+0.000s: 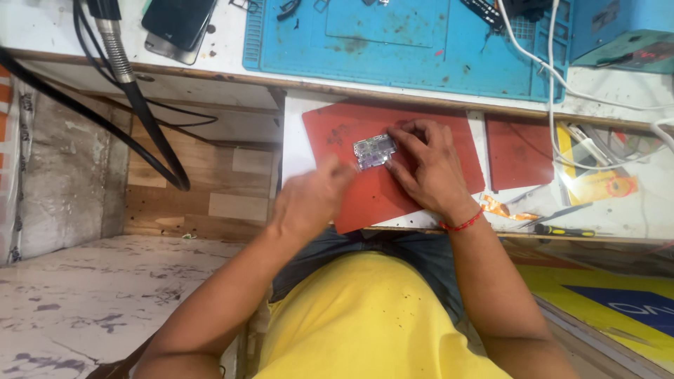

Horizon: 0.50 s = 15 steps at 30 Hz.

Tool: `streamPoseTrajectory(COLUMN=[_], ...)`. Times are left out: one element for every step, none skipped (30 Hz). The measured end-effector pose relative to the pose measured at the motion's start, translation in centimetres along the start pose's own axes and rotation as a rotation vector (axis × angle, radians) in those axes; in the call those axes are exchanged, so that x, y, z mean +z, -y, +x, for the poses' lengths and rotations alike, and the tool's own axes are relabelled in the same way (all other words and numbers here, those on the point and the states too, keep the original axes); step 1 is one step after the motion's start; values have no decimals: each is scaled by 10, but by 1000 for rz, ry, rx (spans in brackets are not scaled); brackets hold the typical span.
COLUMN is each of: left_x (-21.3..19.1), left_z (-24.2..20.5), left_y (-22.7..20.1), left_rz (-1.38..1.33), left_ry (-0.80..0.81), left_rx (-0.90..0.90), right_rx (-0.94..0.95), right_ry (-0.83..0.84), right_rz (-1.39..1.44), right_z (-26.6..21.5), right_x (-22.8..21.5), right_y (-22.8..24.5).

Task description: The person repeatedly rubs a small transparent electronic component on a red mat using a purple-handled tool. The person holds the component with one hand and scrubs its surface with the other, occasionally repositioning the item on the mat.

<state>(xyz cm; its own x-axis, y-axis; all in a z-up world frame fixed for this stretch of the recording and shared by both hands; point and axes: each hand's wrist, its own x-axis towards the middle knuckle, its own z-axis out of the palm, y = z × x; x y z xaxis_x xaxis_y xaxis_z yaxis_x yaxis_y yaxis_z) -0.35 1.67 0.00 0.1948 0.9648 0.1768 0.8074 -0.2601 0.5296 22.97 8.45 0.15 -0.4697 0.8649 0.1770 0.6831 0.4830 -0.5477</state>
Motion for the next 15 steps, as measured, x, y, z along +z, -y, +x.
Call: streamPoseTrajectory(left_x=[1,1,1,-1,-4,-6,-6,-6,-4,-3,-4,-4,-3,-3,-1], left_z=[2,3,3,3,7,7,6,9,8,8,8,8,7,5,2], left_y=[-2,-3,-4,-4,-1,-3,-6,-7,-8,-8,-6,-4,-2,0,0], left_rz=[-10,-19,-27,-34,-38,-43,-54,-64,-42,-21,9,9,2,-5,0], left_ry=[10,19,-6,-32,-57,-36,-14,9,6,3,7,27,58,88,70], left_rx=[35,71,14,-42,-87,-33,25,83,17,-48,-113,-50,6,62,31], right_rx=[0,0,-9,-11,-11,-11,3,16,28,23,22,21,9,-2,-17], right_ry=[5,10,14,12,-1,-14,-10,-6,12,11,7,3,-3,-10,-5], right_rz=[-10,-19,-25,-21,-17,-13,-5,4,16,11,16,22,20,18,14], right_z=[1,1,2,2,2,3,4,5,4,4,5,7,5,5,3], right_x=[-2,-3,-3,-3,-2,-1,-3,-3,-4,-6,-5,-5,-4,-3,-3], right_y=[-2,-3,-3,-2,0,1,2,2,2,1,2,2,2,2,0])
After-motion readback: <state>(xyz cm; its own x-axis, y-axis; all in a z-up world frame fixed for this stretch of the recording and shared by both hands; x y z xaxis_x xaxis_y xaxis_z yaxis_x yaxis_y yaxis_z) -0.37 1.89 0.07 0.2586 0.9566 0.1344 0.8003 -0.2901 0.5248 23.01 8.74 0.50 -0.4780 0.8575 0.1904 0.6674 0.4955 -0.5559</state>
